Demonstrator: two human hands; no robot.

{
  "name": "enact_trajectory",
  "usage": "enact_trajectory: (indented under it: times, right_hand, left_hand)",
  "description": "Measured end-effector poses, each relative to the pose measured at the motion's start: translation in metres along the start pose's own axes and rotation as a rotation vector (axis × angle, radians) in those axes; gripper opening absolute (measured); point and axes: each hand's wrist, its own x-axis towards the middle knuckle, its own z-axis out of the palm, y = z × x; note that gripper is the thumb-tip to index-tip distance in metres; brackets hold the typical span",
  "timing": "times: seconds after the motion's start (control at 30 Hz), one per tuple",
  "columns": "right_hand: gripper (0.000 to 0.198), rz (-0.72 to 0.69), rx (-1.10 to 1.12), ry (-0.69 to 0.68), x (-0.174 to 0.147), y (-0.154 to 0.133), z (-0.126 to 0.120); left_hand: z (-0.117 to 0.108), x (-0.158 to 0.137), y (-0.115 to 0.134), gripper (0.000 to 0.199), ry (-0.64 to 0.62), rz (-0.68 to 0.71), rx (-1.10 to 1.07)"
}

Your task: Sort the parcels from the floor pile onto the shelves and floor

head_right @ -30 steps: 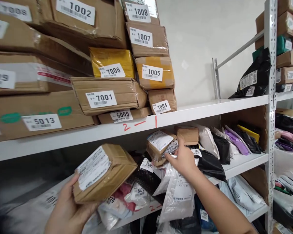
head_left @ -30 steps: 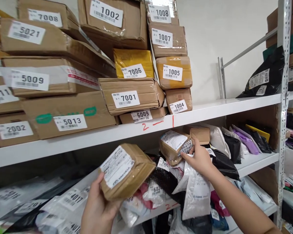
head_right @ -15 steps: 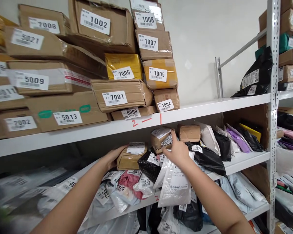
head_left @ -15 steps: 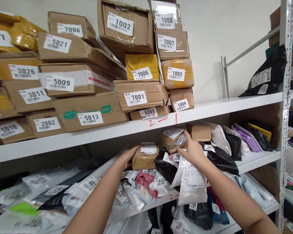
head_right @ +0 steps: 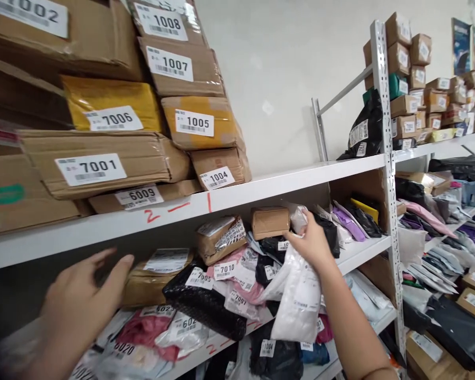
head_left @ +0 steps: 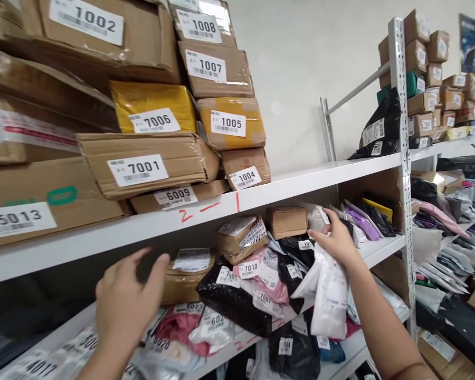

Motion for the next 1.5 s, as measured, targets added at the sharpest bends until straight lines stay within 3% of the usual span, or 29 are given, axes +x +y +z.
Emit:
enact_trajectory:
  times: [0.03,0.1,0.2,0.27,0.37,0.43,0.53,0.63,0.73,0.87,1.07,1.3,1.5]
  right_hand:
    - [0.080,0.027,-0.010,0.026,0.008,0.013,-0.014]
    - [0.070,0.067,-0.104,0.027,0.025,0.034,-0.037]
    - [0.066,0.088,-0.336,-0.077,0.055,0.043,-0.050]
    - [0.076,0.061,-0.476,-0.175,0.075,0.035,-0.046]
    - [0.094,-0.032,-0.682,-0.324,0.101,0.018,-0.030]
    - [0.104,-0.107,-0.792,-0.436,0.113,0.014,-0.021]
    - [0.113,-0.232,-0.851,-0.563,0.123,0.022,-0.014]
    - [0.098,-0.341,-0.864,-0.595,0.125,0.036,-0.011]
    - [0.071,-0.363,-0.875,-0.600,0.123,0.042,-0.009]
    - [0.048,-0.336,-0.872,-0.585,0.122,0.038,-0.011]
    - [0.041,-0.264,-0.874,-0.650,0.113,0.026,-0.012]
    - [0.052,-0.271,-0.863,-0.672,0.093,0.036,-0.010]
    - [0.057,-0.247,-0.836,-0.684,0.087,0.041,-0.004]
  left_hand:
    - [0.001,-0.008,0.033,0.040,0.050,0.041,0.061]
    - [0.015,-0.023,0.104,0.038,0.004,0.337,0.033]
    - [0.062,-0.039,0.199,0.036,-0.251,0.656,0.018]
    - [0.105,-0.042,0.245,0.044,-0.535,0.684,0.062]
    - [0.167,-0.040,0.283,0.053,-0.987,0.542,0.188]
    - [0.199,-0.040,0.291,0.060,-1.161,0.462,0.233]
    - [0.231,-0.046,0.288,0.079,-1.268,0.434,0.252]
    - [0.249,-0.055,0.283,0.095,-1.329,0.363,0.323]
    - [0.256,-0.057,0.283,0.095,-1.355,0.257,0.382]
    - [0.254,-0.056,0.281,0.086,-1.341,0.224,0.461]
    - [0.246,-0.058,0.276,0.097,-1.256,0.231,0.448]
    - [0.218,-0.034,0.263,0.052,-1.233,0.317,0.339]
    - [0.199,-0.031,0.241,0.080,-1.136,0.362,0.316]
